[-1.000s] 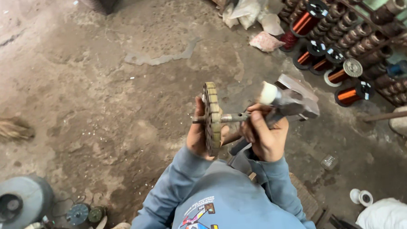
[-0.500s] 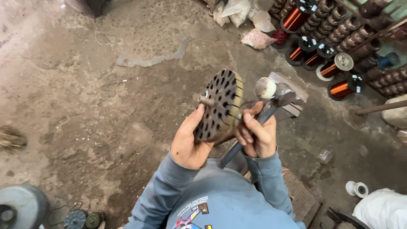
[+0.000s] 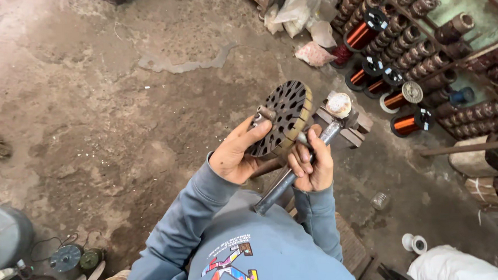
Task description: The person cuts small white rectangular pieces with scissors and inserts them into the slots of a circular metal stator. The person then uses a hammer to tap the inserted pieces into place.
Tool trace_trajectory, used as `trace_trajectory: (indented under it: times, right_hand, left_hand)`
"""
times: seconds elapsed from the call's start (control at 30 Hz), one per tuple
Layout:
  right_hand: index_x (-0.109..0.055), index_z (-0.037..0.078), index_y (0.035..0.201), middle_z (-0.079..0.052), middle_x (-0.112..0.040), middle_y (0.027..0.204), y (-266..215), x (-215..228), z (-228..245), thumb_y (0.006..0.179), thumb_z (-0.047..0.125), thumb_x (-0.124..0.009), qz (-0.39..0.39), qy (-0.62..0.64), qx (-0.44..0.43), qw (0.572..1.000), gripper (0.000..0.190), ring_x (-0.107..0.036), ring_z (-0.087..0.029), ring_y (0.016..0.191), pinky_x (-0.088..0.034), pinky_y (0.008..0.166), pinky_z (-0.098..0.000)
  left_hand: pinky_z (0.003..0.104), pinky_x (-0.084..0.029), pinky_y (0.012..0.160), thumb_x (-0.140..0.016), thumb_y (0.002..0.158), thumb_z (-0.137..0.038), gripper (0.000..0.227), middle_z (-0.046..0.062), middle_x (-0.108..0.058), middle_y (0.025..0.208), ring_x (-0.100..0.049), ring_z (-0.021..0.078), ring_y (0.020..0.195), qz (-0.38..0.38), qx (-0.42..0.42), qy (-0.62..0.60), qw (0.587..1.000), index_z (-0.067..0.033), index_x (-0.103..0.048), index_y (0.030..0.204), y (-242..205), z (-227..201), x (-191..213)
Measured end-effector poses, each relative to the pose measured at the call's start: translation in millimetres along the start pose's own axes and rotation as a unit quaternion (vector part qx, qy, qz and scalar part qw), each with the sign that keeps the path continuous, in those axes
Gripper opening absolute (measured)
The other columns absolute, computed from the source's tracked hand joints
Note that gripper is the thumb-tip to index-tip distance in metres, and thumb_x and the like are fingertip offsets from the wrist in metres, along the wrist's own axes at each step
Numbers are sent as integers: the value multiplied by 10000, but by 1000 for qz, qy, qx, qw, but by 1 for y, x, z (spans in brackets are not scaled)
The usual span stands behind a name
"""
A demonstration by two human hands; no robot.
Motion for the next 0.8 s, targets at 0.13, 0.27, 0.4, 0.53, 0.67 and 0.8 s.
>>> trace_trajectory:
  times: [0.13,0.27,0.4,0.53,0.67,0.8]
  right_hand:
    - [-497,95,995,-15,-479,626,0,-10,1,1094,134,-496,0,5,-12,1000,107,-340,-64,401,-318,370,-223]
    - [-490,91,985,-19,-482,637,-3,-21,0,1099,127,-494,28,-1,-15,1000,120,-337,-61,407,-316,371,-219]
    - [-516,109,1025,-16,-479,606,0,-22,0,1063,121,-487,23,11,-35,999,49,-349,-63,398,-309,360,-212]
    - [-516,109,998,-10,-475,591,4,-17,0,1082,138,-490,26,60,-96,993,92,-361,-66,396,-313,359,-216]
    - [-539,115,1012,-3,-473,561,3,-2,-4,1056,146,-499,-38,80,-127,988,67,-367,-60,379,-310,335,-210]
    - [-484,76,940,-21,-490,621,0,2,-7,1105,186,-522,-56,126,-156,978,201,-378,-69,412,-324,361,-223]
  left_hand:
    - [435,-583,934,-733,955,-196,467,88,-665,1169,-684,211,1079,-33,-34,47,998,-25,-502,1323,14,8,30]
    - [382,-567,916,-781,958,-199,518,86,-646,1127,-659,202,1041,7,-30,45,999,23,-467,1306,24,11,49]
    - [345,-540,935,-843,862,-208,725,78,-632,1184,-639,175,1073,94,-97,198,971,-31,-466,1457,35,-18,43]
    - [311,-450,1130,-913,812,-229,891,51,-567,1427,-540,141,1326,178,-185,312,915,-25,-406,1515,41,-43,24]
    - [311,-459,1122,-933,762,-270,969,63,-576,1414,-542,158,1322,202,-165,291,920,-18,-417,1542,53,-41,17]
    - [311,-452,1160,-873,823,-348,881,78,-591,1429,-559,162,1331,159,-230,314,907,1,-464,1521,57,-30,30]
Point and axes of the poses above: each hand's wrist, its own y-axis towards the middle knuckle, its own x-axis out of the back of the hand, z = x × y, the point moved 5 cm from there along y, towards the middle knuckle
